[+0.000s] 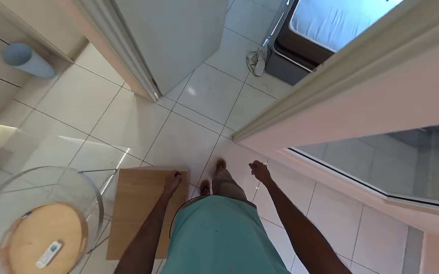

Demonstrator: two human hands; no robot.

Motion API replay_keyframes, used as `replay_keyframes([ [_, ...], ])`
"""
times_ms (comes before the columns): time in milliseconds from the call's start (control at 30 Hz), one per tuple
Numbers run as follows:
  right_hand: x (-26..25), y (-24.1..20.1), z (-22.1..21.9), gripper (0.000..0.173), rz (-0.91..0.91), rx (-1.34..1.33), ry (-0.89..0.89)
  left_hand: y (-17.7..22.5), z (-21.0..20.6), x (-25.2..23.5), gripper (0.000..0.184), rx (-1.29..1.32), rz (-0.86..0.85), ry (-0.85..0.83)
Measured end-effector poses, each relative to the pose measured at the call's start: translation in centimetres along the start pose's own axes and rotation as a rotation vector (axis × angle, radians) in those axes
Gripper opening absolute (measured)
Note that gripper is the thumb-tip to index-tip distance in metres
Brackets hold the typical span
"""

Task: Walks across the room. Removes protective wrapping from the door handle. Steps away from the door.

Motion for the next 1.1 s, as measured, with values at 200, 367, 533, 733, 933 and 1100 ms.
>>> replay_keyframes([
  [200,-12.0,-12.9,0.6,0.036,0.162,0.312,-0.353,-1.4,0.6,-3.0,0.027,0.150,0.169,0.030],
  [367,-21.4,-21.6,6.5,0.035,0.189,0.448,-0.509,-10.3,-0.1,-6.2,0.035,-0.048,0.215,0.055],
  [533,-28.6,-33.2,19.8,0.034,0.262,0.388,-0.391,-2.0,5.4,-13.5,0.038,-0.092,0.124,0.071],
  [733,-37.7,-41.0,29.9,0.028,0.318,0.110,-0.155,27.5,16.0,-24.0,0.030,-0.170,0.083,0.035],
  [933,-43.9,-37.3,32.9,0.034,0.253,0.110,-0.211,41.4,24.1,-38.5,0.029,-0.379,0.060,-0.105],
  [1100,-43.1,-30.7,37.0,0.033,-0.125,-0.012,-0.181,52.9,29.6,-46.2,0.033,-0.375,0.070,-0.186],
])
Point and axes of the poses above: each hand's wrist, its own x-axis away from the middle knuckle, its own z-axis out of the back of the hand, y = z × x, the point moved 2 cm from there along -x, towards the middle knuckle, and after that the axes turned 10 degrees about -y, right-handed, at the moved point
